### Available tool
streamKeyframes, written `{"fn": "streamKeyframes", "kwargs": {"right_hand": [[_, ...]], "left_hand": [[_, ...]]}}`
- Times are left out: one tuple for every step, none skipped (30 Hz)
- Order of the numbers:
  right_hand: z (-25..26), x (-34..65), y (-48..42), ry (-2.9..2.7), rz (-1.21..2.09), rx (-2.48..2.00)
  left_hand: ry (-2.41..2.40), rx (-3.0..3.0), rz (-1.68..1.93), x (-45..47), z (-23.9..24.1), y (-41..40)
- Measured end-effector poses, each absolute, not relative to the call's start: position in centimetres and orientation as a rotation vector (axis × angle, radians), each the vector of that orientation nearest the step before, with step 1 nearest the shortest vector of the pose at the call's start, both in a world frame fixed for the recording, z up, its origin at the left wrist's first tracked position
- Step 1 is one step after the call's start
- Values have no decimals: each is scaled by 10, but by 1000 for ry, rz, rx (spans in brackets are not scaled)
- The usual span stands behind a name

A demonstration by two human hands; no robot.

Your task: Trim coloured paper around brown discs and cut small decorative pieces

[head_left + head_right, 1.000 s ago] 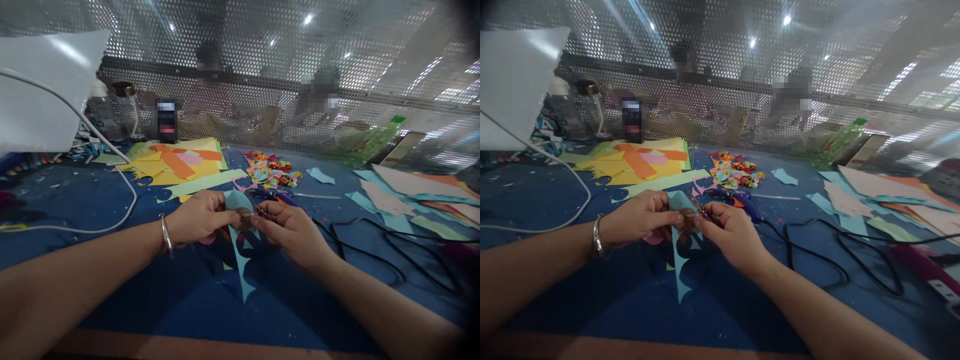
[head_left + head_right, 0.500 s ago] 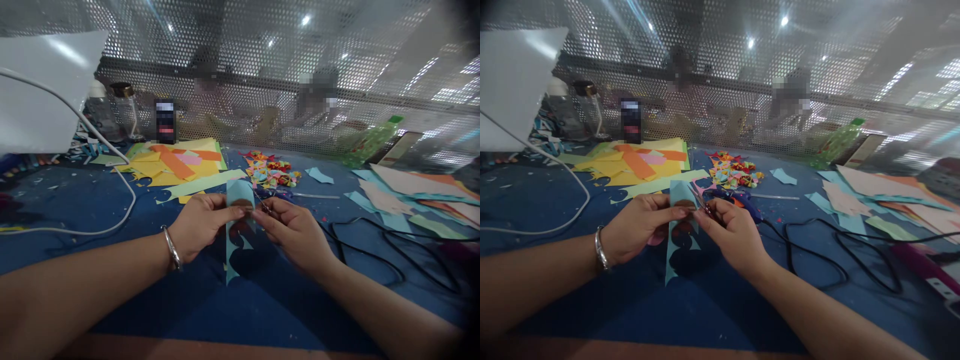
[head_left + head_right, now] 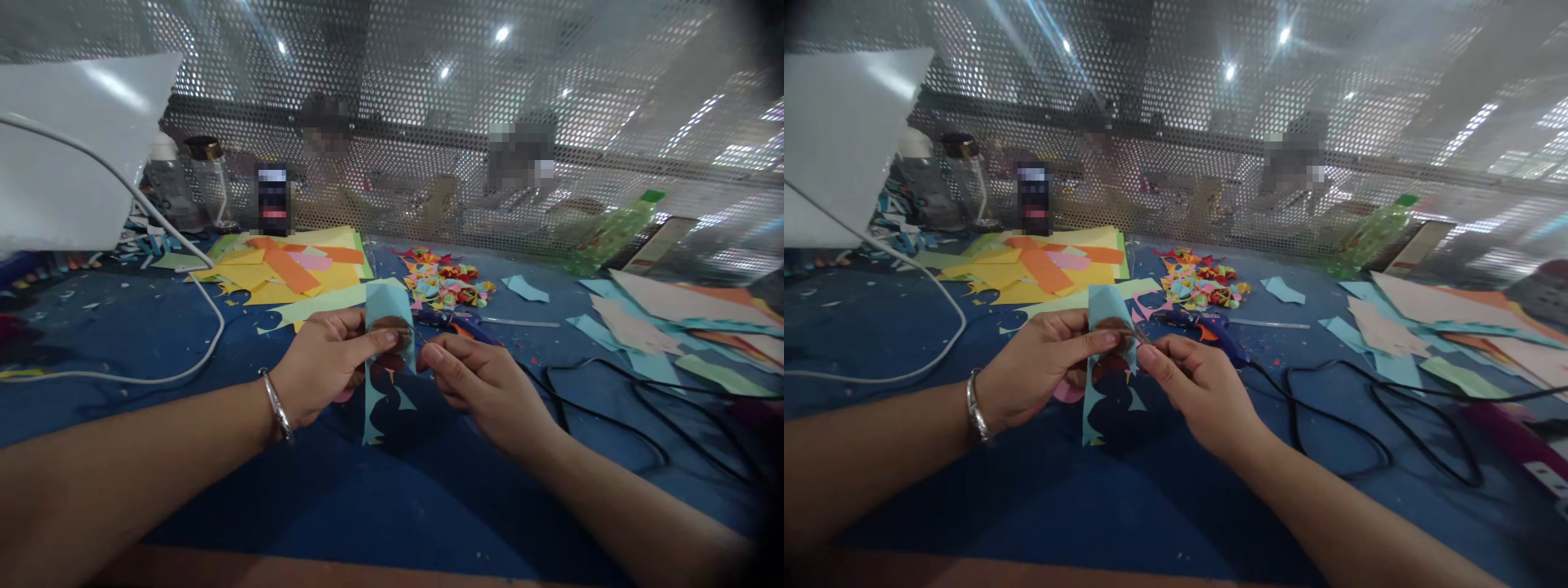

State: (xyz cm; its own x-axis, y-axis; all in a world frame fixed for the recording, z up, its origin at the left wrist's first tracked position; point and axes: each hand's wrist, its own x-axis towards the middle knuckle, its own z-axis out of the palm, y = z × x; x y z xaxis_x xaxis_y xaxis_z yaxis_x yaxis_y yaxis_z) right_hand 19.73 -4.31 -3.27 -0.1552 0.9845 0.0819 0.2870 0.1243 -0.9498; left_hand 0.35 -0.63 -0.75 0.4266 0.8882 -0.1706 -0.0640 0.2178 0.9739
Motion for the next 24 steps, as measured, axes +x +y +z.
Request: {"fn": "streamKeyframes", "kwargs": {"right_hand": [[-33, 197, -44, -1567, 1094, -1265], [-33, 197, -44, -1547, 1111, -1254], [-32, 197, -45, -1526, 1130, -1242], [-32, 197, -45, -1507, 1151, -1227], [-31, 196, -46, -1490, 1170, -1213], [-30, 196, -46, -1478, 1186, -1202], [-30, 196, -47, -1471, 1202, -1195], [-29, 195, -47, -1466, 1215, -1190], [-28, 195, -47, -1460, 1226, -1185], [-28, 195, -48, -1454, 1234, -1181], [-28, 195, -48, -1446, 1244, -1177], [-28, 195, -48, -1437, 1254, -1172], [-28, 195, -49, -1427, 1262, -1170], [-28, 195, -49, -1419, 1270, -1171], [-27, 195, -49, -1414, 1275, -1173], [-27, 195, -49, -1412, 1277, -1174], [-27, 195, -49, -1414, 1276, -1175], [-26, 195, -49, -1419, 1273, -1179], [-26, 195, -49, -1424, 1269, -1182], [-25, 195, -49, -1427, 1266, -1189], [-25, 195, -49, -1432, 1265, -1196], [-25, 196, -49, -1436, 1264, -1205], [-24, 196, -50, -1439, 1263, -1210], [-24, 197, -50, -1444, 1262, -1213]], "left_hand": [[897, 1164, 787, 4, -8, -6], [891, 1170, 777, 4, -8, -7], [882, 1177, 774, 4, -8, -7], [870, 1182, 778, 5, -7, -7], [855, 1184, 785, 5, -6, -8], [839, 1180, 792, 5, -5, -8], [823, 1173, 797, 6, -5, -8], [810, 1166, 799, 6, -4, -9], [803, 1158, 801, 6, -3, -9], [801, 1155, 800, 6, -2, -9], [802, 1154, 799, 6, -2, -10], [803, 1153, 797, 6, -1, -10], [802, 1152, 794, 6, -1, -10], [798, 1152, 792, 6, -1, -10], [792, 1152, 790, 6, -1, -10], [785, 1155, 785, 5, -2, -9], [781, 1162, 779, 5, -3, -9], [780, 1175, 771, 4, -3, -8], [783, 1193, 761, 3, -4, -7], [787, 1214, 751, 2, -6, -6], [791, 1237, 747, 1, -6, -5], [790, 1260, 753, 0, -7, -5], [785, 1280, 764, 0, -7, -4], [779, 1296, 776, 0, -7, -4]]}}
